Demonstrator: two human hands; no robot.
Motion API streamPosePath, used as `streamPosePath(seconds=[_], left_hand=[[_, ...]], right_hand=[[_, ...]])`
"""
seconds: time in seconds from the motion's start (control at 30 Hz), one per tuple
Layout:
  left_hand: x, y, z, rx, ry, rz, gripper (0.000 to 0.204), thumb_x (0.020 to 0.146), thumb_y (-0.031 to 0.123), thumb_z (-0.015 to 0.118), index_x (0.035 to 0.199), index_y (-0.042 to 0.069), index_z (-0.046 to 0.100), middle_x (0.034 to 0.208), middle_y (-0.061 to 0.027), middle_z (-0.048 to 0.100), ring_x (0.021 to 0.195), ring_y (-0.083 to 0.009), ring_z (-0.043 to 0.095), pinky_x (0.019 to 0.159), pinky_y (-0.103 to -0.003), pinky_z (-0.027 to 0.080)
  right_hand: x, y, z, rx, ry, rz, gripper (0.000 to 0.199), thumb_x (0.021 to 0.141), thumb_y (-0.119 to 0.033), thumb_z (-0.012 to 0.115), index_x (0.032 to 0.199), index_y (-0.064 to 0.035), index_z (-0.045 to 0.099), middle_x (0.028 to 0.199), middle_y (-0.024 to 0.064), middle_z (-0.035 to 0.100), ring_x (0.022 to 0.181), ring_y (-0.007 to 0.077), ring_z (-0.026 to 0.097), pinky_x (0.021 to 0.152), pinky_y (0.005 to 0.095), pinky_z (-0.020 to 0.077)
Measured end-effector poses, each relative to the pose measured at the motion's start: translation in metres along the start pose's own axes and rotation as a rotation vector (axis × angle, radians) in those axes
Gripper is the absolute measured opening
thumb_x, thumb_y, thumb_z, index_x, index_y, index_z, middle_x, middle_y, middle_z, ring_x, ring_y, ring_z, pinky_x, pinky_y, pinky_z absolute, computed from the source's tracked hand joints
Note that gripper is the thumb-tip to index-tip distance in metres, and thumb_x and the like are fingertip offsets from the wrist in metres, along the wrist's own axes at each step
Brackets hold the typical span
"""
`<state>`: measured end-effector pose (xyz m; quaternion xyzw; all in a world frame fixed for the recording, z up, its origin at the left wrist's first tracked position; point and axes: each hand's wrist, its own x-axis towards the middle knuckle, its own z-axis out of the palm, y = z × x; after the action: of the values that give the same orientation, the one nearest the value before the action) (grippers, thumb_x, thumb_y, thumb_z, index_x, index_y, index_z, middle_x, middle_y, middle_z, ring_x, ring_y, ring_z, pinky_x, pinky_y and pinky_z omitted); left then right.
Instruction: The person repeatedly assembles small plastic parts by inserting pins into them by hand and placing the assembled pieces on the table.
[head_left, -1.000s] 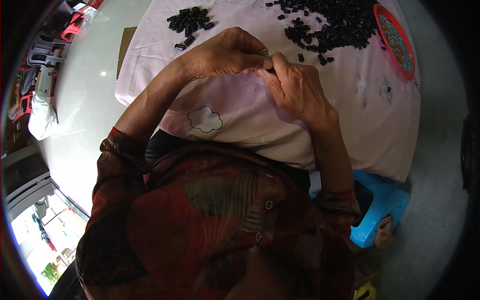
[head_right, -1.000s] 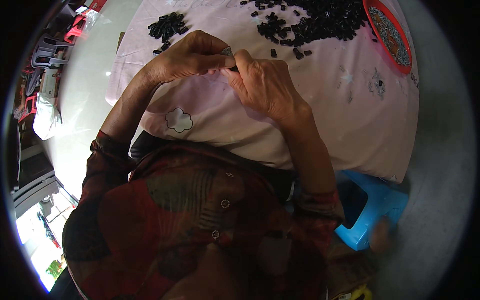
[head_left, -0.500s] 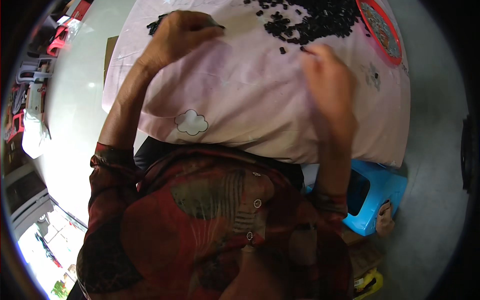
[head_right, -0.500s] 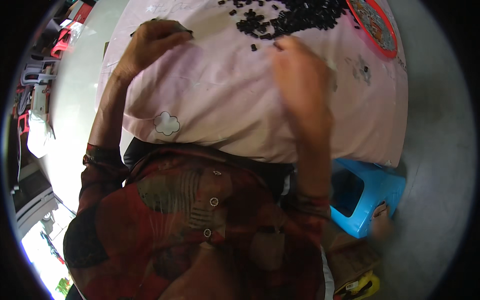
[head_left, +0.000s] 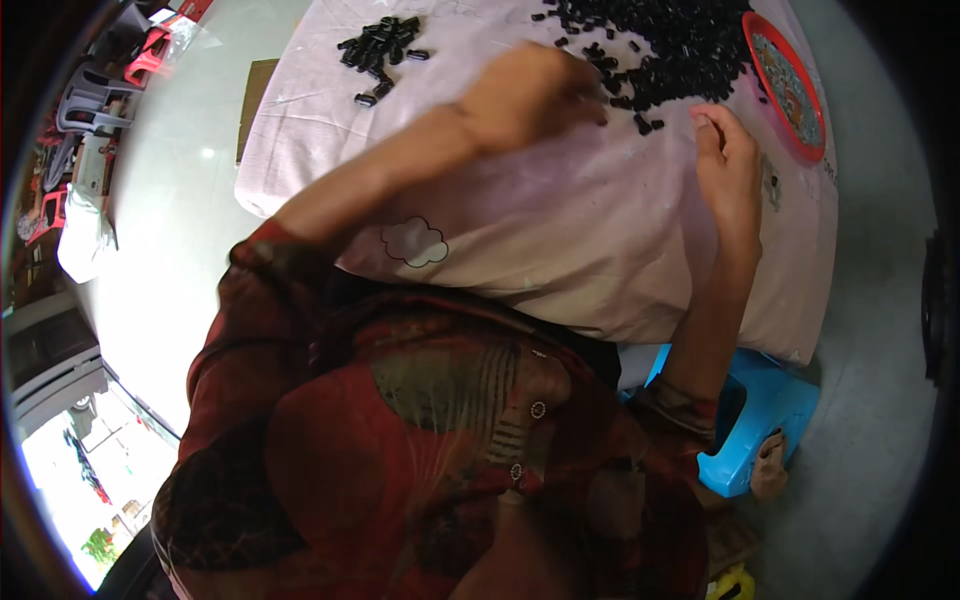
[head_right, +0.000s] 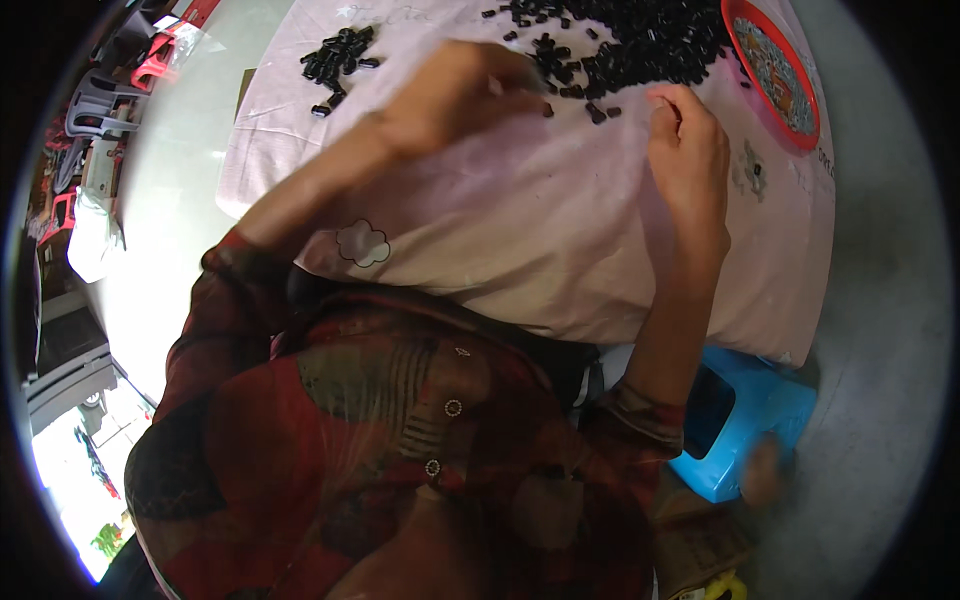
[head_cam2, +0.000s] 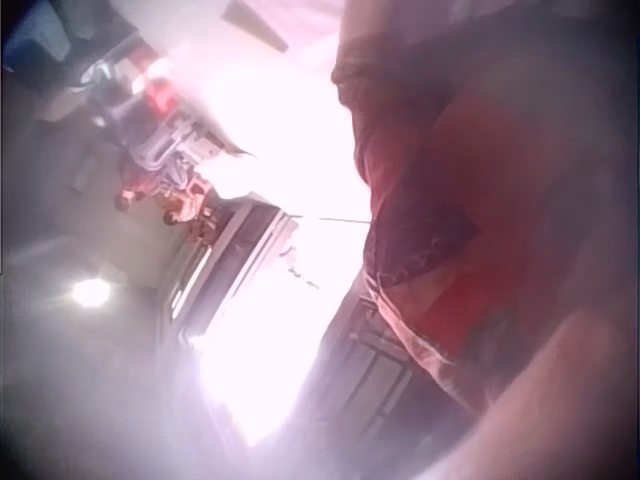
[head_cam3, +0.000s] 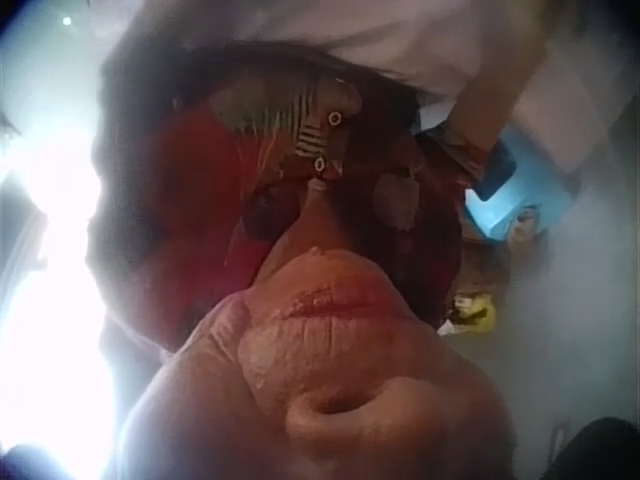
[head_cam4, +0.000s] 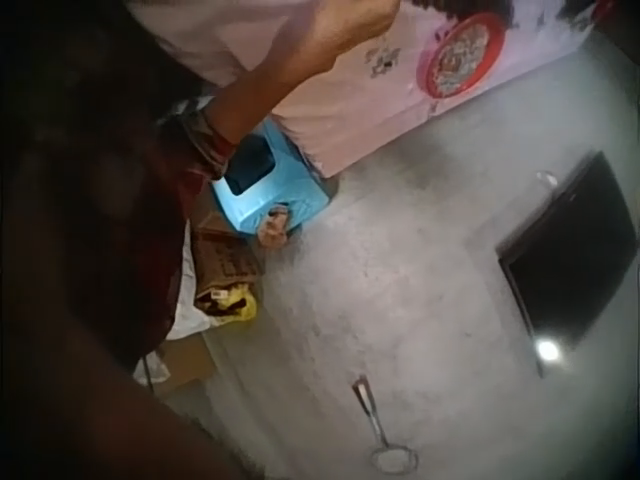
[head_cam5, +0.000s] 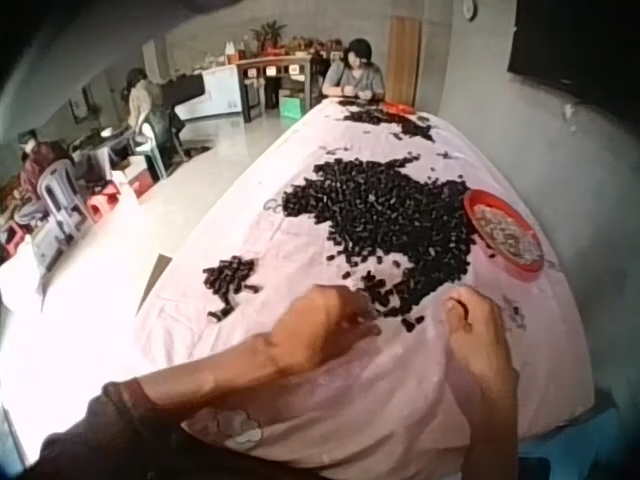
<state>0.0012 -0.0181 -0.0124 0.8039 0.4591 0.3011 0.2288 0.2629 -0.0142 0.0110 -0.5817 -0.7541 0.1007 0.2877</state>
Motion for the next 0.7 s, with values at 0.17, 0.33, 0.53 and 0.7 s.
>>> streamPosePath(seconds=[0.17,0.33,0.53,0.7], left_hand=[[0.015,-0.005,0.032,0.052,0.077,0.128,0.016,0.084,0.019,0.072,0.091,0.005,0.072,0.082,-0.0139,0.07,0.073,-0.0314,0.067,0.071,-0.04,0.053],[0.013,-0.016,0.008,-0.908,-0.073,-0.334,0.011,0.086,0.011,0.075,0.092,0.003,0.073,0.082,-0.0056,0.073,0.068,-0.01,0.064,0.06,-0.025,0.05],[0.012,-0.011,0.002,-1.025,-0.14,-0.287,0.015,0.088,0.014,0.074,0.101,0.007,0.071,0.088,-0.0004,0.072,0.074,-0.0047,0.061,0.064,-0.021,0.047],[0.013,-0.01,0.005,-0.997,-0.155,-0.196,0.015,0.088,0.011,0.074,0.101,0.007,0.071,0.088,-0.0006,0.071,0.077,-0.0054,0.061,0.069,-0.022,0.049]], right_hand=[[-0.007,-0.018,0.016,0.44,-0.122,0.229,0.023,0.097,-0.014,0.057,0.115,-0.0046,0.068,0.094,-0.0013,0.066,0.074,0.0058,0.053,0.067,0.0205,0.0431],[-0.016,-0.044,0.018,0.778,-0.091,0.322,0.022,0.096,-0.012,0.059,0.115,-0.0024,0.066,0.098,-0.0008,0.065,0.075,0.003,0.052,0.061,0.0189,0.0408],[-0.014,-0.052,0.017,0.892,-0.133,0.194,0.018,0.095,-0.008,0.063,0.111,-0.0007,0.064,0.094,0.0032,0.068,0.073,0.0036,0.053,0.06,0.0179,0.042],[-0.015,-0.051,0.019,0.931,-0.212,0.171,0.017,0.094,-0.006,0.064,0.11,0.0006,0.061,0.09,0.0051,0.068,0.066,0.0039,0.051,0.059,0.018,0.0425]])
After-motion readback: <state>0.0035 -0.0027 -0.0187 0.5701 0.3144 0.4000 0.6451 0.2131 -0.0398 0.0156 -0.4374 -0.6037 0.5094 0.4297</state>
